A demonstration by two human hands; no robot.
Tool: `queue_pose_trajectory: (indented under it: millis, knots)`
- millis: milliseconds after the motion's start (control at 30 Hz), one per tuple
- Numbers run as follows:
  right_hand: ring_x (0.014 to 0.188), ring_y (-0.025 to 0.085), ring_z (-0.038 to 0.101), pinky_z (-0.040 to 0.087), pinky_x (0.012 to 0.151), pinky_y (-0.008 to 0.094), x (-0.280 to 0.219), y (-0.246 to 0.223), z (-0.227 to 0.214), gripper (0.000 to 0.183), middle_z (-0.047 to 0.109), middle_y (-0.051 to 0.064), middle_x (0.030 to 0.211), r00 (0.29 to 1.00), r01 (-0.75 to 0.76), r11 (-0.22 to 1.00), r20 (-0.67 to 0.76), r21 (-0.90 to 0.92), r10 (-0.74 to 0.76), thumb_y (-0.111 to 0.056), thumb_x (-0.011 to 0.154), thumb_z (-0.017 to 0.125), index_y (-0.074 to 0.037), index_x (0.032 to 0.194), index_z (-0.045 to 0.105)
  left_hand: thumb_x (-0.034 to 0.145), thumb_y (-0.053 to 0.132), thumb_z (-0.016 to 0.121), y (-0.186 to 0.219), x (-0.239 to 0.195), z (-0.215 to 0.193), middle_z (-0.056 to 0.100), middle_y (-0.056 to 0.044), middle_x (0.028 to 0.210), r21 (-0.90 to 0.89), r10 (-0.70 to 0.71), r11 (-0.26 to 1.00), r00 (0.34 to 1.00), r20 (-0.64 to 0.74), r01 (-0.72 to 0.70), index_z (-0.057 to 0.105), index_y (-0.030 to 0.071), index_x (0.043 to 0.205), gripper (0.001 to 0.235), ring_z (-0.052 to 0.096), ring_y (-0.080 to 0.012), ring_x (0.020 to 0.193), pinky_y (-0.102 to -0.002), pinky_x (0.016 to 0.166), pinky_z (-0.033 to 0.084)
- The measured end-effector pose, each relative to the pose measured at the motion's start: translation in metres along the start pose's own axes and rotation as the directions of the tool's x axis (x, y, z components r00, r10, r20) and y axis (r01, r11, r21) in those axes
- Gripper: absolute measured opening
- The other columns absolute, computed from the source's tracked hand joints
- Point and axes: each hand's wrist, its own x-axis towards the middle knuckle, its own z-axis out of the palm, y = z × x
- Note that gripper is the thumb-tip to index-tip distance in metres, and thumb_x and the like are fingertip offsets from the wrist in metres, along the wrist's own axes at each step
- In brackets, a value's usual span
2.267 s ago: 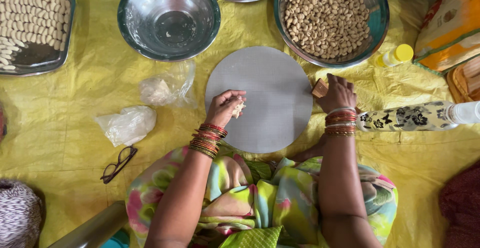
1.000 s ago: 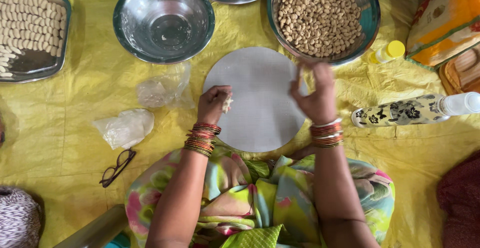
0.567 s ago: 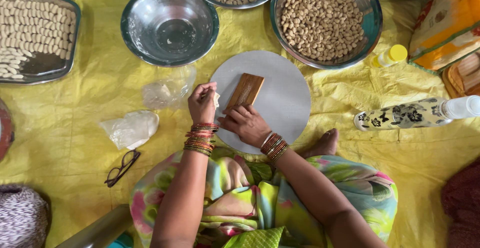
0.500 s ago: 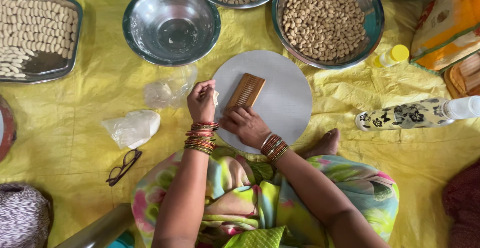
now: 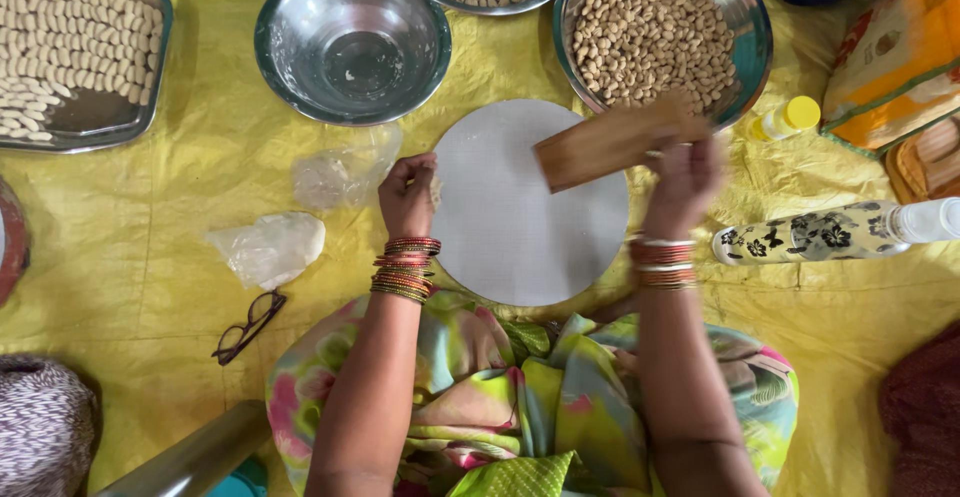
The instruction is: The person kneads a small piece of dough, then uses a wooden ridged tool to press and shape it into small ridged pieces. The shaped pieces are placed on a metal tray. The person repeats this process with multiple pieces of dough.
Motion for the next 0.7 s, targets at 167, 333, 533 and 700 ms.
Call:
queue_pose_trajectory:
  millis: [167,333,533,700]
  knots:
    - [0.069,0.016,0.07,0.061,0.058,0.03,0.044,-0.033,-0.07,0.006,0.071,0.006,0.092,0.926,-0.32,0.944,-0.181,0.082,0.33,-0.012,0.102,0.066,-0.007,0.099,0.065,0.099,0.009,0.069,-0.015,0.002,0.004,0.072,-0.004,0.094,-0.147,0.009,0.989,0.99,0.137,0.011,0.074,0.0,0.108,0.014,0.065,-0.0087,0.081,-0.022,0.069,0.051]
    - [0.068,0.014,0.073,0.065,0.059,0.03,0.04,-0.007,-0.057,0.009,0.073,0.007,0.088,0.969,-0.152,0.959,-0.227,-0.237,0.097,-0.012,0.095,0.067,-0.012,0.092,0.059,0.098,0.015,0.068,-0.005,-0.004,0.007,0.076,-0.007,0.093,0.003,-0.031,1.0,0.978,0.206,0.031,0.075,0.0,0.107,0.019,0.07,-0.0084,0.077,-0.022,0.055,0.053]
    - [0.102,0.023,0.07,0.063,0.075,0.026,-0.022,0.007,0.027,0.014,0.072,0.009,0.117,0.856,0.505,0.688,0.2,-0.522,-0.476,-0.014,0.104,0.07,-0.006,0.115,0.068,0.092,0.051,0.066,0.033,-0.017,0.017,0.077,-0.007,0.081,0.202,-0.358,0.932,0.845,0.397,0.3,0.077,0.002,0.098,0.05,0.069,-0.0128,0.058,-0.025,0.044,0.05]
    - [0.078,0.029,0.064,0.055,0.07,0.043,-0.109,0.006,0.092,0.015,0.066,0.008,0.094,0.562,0.817,0.354,0.768,-0.456,-0.307,-0.011,0.084,0.075,-0.01,0.097,0.068,0.092,0.063,0.062,0.038,-0.025,0.018,0.069,-0.007,0.071,0.431,-0.505,0.841,0.759,0.41,0.327,0.077,0.002,0.102,0.064,0.068,-0.0131,0.056,-0.026,0.045,0.053]
